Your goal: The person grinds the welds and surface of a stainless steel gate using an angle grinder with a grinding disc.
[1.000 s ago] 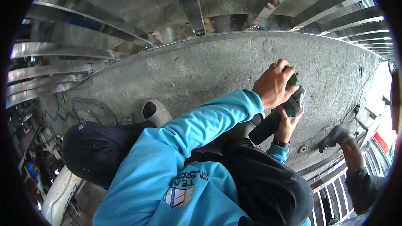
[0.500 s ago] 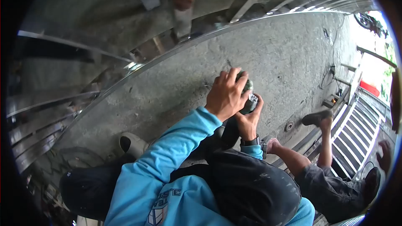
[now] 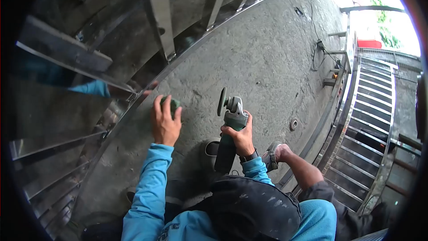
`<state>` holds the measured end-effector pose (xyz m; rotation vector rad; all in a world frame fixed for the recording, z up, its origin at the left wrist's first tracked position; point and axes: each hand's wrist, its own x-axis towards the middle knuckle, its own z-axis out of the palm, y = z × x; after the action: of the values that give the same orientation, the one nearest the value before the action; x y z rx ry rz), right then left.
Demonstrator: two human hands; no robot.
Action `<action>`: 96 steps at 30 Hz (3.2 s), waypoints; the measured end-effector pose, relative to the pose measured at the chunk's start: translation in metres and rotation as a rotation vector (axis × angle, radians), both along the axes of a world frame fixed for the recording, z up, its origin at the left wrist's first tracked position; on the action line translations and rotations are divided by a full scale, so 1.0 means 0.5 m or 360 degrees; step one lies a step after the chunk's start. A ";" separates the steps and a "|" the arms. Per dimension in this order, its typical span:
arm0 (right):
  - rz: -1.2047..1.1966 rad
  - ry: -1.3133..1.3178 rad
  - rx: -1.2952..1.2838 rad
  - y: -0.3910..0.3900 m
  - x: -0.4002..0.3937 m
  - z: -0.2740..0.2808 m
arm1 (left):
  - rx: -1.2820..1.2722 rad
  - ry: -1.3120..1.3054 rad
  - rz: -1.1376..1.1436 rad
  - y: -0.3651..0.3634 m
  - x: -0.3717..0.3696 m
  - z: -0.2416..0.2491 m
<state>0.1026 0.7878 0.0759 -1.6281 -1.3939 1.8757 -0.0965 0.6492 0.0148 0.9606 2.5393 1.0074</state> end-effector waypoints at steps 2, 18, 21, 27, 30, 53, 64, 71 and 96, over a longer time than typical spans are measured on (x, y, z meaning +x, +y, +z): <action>-0.0114 0.0101 -0.0110 0.009 0.005 -0.005 | -0.0157 0.0012 -0.0040 -0.019 -0.005 -0.006; -0.0349 0.0620 -0.0913 0.057 0.029 -0.051 | -0.0118 -0.1601 -0.0522 0.034 0.263 0.094; -0.0383 0.0626 -0.0996 0.062 0.020 -0.060 | -0.0327 -0.1578 -0.0450 0.046 0.247 0.120; -0.0228 0.0553 -0.0826 0.035 -0.005 -0.067 | -0.0364 -0.1218 -0.0318 0.033 0.221 0.080; -0.0031 0.0406 -0.0738 0.021 -0.003 -0.059 | -0.0383 -0.1072 -0.0288 0.022 0.202 0.074; 0.1021 -0.0901 0.1936 0.140 -0.063 0.038 | 0.0253 -0.0535 -0.0569 0.156 0.116 -0.026; 0.1317 -0.0586 0.1769 0.139 -0.070 0.025 | 0.0250 -0.0587 -0.0582 0.248 0.134 -0.055; 0.1026 -0.0870 0.1519 0.105 -0.046 0.017 | 0.0164 -0.0413 -0.0448 0.216 0.196 -0.049; 0.0347 -0.0386 0.0910 0.092 -0.008 -0.058 | -0.0125 -0.0367 -0.0709 0.217 0.195 -0.048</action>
<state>0.0984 0.8340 0.0472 -1.4771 -2.0433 1.2187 0.0009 0.7575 -0.0092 1.2331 2.0351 0.8226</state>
